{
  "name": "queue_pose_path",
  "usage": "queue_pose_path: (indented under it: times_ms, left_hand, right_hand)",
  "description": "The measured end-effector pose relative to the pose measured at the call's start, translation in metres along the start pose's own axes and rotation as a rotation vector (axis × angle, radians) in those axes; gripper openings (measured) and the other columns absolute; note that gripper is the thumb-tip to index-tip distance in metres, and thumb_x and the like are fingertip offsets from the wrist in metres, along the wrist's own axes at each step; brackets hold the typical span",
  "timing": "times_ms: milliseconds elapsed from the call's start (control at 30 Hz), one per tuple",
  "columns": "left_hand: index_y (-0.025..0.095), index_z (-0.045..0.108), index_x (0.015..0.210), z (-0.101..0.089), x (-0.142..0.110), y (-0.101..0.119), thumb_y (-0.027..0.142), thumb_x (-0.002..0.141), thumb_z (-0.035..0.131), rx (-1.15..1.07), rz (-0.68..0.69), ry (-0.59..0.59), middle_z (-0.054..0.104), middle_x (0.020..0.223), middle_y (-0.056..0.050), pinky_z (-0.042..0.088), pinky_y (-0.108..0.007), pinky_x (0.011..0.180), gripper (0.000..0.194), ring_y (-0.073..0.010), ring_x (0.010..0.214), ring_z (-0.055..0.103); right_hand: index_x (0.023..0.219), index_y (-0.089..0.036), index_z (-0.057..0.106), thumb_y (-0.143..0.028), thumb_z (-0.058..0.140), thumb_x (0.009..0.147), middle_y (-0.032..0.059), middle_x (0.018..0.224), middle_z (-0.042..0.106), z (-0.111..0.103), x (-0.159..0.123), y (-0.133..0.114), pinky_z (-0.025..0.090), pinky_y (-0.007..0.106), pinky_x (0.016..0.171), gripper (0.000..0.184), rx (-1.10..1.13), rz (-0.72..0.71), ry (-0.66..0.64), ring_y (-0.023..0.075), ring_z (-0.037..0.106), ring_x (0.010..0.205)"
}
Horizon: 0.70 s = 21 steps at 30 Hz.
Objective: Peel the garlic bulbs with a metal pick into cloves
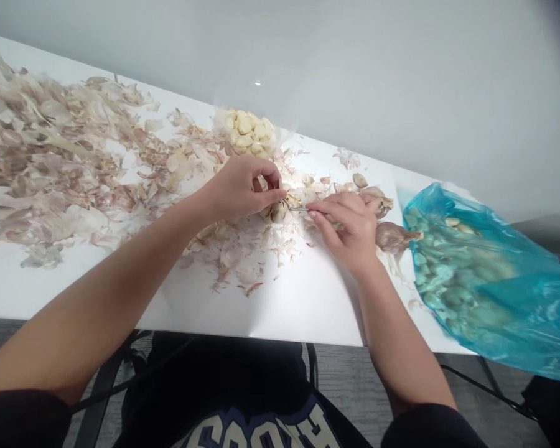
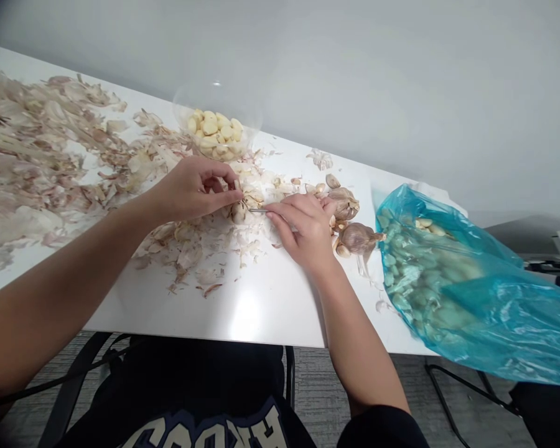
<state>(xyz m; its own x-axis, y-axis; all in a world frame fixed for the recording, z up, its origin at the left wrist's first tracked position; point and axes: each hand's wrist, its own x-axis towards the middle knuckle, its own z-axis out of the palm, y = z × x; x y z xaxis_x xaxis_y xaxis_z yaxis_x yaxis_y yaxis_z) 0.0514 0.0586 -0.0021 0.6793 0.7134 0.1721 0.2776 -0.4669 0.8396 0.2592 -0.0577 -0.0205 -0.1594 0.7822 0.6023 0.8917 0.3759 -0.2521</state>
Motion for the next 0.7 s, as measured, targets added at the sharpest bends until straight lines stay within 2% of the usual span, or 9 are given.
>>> queue_pose_path:
  times_ms: [100,200,500,700]
  left_hand:
    - [0.014,0.069,0.073,-0.0016,-0.0003,0.0018,0.028,0.077,0.07,-0.014,-0.008,-0.019,0.063,0.066,0.0,0.036,-0.021,0.05,0.015,-0.0049,0.049,0.045]
    - [0.014,0.07,0.075,-0.0018,-0.0008,0.005,0.029,0.077,0.07,-0.014,-0.012,-0.03,0.063,0.066,0.0,0.036,-0.021,0.051,0.015,-0.0054,0.052,0.046]
    - [0.015,0.07,0.076,0.0007,0.0002,0.0048,0.029,0.08,0.067,0.01,0.018,-0.034,0.062,0.064,0.001,0.035,-0.021,0.053,0.015,-0.0062,0.053,0.046]
    - [0.015,0.068,0.072,0.0028,0.0004,0.0035,0.027,0.079,0.067,0.036,0.05,0.004,0.058,0.058,0.003,0.034,-0.022,0.054,0.014,-0.0058,0.05,0.043]
  right_hand:
    - [0.091,-0.026,0.073,-0.027,0.064,0.089,-0.0013,0.082,0.069,0.003,-0.0002,-0.003,0.036,0.036,0.075,0.01,0.108,0.127,0.031,0.0144,0.063,0.076]
    - [0.091,-0.024,0.073,-0.028,0.064,0.089,0.0001,0.083,0.069,0.0029,0.0006,-0.0055,0.04,0.035,0.072,0.01,0.21,0.182,0.033,0.0149,0.063,0.077]
    - [0.096,-0.024,0.075,-0.031,0.064,0.089,0.0026,0.085,0.07,0.0055,0.0024,0.0002,0.045,0.034,0.071,0.015,0.253,0.211,-0.05,0.0146,0.063,0.079]
    - [0.093,-0.023,0.074,-0.025,0.063,0.089,0.0018,0.083,0.071,0.0069,0.0047,0.0021,0.049,0.03,0.073,0.012,0.336,0.155,-0.037,0.013,0.062,0.077]
